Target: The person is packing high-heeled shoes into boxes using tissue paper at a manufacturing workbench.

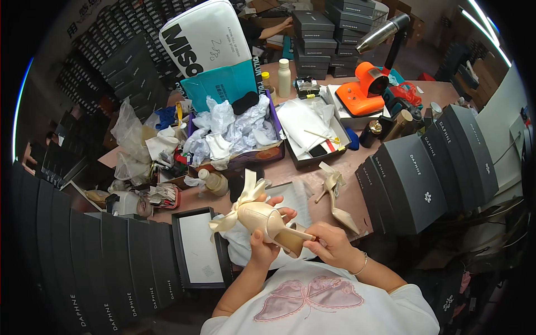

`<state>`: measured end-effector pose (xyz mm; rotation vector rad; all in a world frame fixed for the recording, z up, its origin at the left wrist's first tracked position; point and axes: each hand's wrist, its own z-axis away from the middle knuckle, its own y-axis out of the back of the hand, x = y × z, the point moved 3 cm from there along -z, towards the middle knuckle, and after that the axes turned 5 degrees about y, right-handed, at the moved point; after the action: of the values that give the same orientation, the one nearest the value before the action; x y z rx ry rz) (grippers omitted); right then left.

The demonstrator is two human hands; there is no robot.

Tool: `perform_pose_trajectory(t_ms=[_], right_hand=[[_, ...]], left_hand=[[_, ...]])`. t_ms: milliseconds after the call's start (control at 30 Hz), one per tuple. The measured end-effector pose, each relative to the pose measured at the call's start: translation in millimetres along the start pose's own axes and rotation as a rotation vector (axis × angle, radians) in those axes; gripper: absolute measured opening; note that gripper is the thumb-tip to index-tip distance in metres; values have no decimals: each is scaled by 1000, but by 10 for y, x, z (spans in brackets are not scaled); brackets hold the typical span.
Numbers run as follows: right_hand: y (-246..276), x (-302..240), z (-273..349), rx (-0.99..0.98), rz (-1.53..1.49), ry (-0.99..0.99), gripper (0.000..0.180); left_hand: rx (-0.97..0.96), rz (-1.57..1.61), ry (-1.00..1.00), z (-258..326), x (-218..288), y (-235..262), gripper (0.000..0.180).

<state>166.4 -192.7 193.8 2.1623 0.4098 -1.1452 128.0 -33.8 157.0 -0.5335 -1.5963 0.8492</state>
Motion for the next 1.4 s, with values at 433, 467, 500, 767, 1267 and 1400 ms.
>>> perform_pose_trajectory(t_ms=[433,467,500,767,1267,1400], right_hand=[[-149,0,112,50,171,206,31],[-154,20,108,44,159,211,31],[-112,38,109,41,165,216,30],[566,1818,76,503,-462,-607,24],[1391,5654,-60,1212,-172,-986,29],[1535,5661,54,1272,-131,-966,8]], left_hand=[[-5,63,23,93,-41,85,74],[8,39,23,95,-26,85,74],[4,27,24,81,-36,66,74],[334,-47,56,108,-98,318,64],[539,-241,-168,-54,-9,457,73],[453,-230,-170,-185,-53,496,76]])
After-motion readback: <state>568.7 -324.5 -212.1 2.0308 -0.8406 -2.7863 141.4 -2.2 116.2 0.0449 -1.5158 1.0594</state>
